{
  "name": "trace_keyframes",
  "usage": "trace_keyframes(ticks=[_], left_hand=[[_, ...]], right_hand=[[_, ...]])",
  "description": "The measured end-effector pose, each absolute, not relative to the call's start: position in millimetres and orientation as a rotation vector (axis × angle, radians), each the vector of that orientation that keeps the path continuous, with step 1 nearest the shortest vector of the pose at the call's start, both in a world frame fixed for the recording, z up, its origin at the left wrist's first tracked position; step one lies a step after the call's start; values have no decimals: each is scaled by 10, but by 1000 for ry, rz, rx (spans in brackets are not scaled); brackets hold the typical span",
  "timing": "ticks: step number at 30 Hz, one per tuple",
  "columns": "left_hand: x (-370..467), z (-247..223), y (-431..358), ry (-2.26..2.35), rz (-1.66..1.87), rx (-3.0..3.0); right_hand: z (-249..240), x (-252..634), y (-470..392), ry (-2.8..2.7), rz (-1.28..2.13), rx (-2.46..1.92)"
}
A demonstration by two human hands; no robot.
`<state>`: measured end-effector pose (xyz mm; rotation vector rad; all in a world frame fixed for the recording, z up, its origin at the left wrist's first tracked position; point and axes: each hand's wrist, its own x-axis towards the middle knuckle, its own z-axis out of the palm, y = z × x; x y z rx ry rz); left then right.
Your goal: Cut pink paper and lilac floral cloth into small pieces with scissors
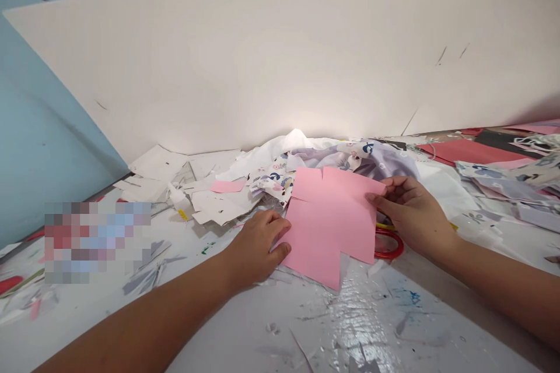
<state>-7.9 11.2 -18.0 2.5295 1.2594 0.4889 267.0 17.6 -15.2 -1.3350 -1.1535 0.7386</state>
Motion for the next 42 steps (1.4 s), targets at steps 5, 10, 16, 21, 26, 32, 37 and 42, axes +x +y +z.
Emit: trace_keyframes(ticks=[5, 10, 16, 21, 26, 32, 37, 42], left_hand=[[-90, -183, 144, 1266, 466, 2501], [-93, -181, 148, 1268, 499, 2444], [-99, -192, 149, 1265, 525, 2445], [-94, -193, 142, 1263, 528, 2445], [-76, -177, 123, 1290, 561, 2417], [-61, -131, 75, 1319, 632, 2282], [-71, -93, 43, 1246, 720, 2053], [-116, -105, 81, 1163, 546, 1734]], right_hand=[[-154, 2665, 182, -1183, 711, -1343], [-135, 2665, 164, -1190, 720, -1329], [-179, 2707, 198, -1290, 669, -1402], [-244, 2803, 258, -1512, 394, -1541], [-40, 2808, 137, -1906, 86, -1697], [120, 2776, -54, -2329, 376, -1786], [77, 2790, -31, -2368, 317, -1826], [53, 2792, -2, -2442, 236, -1849]])
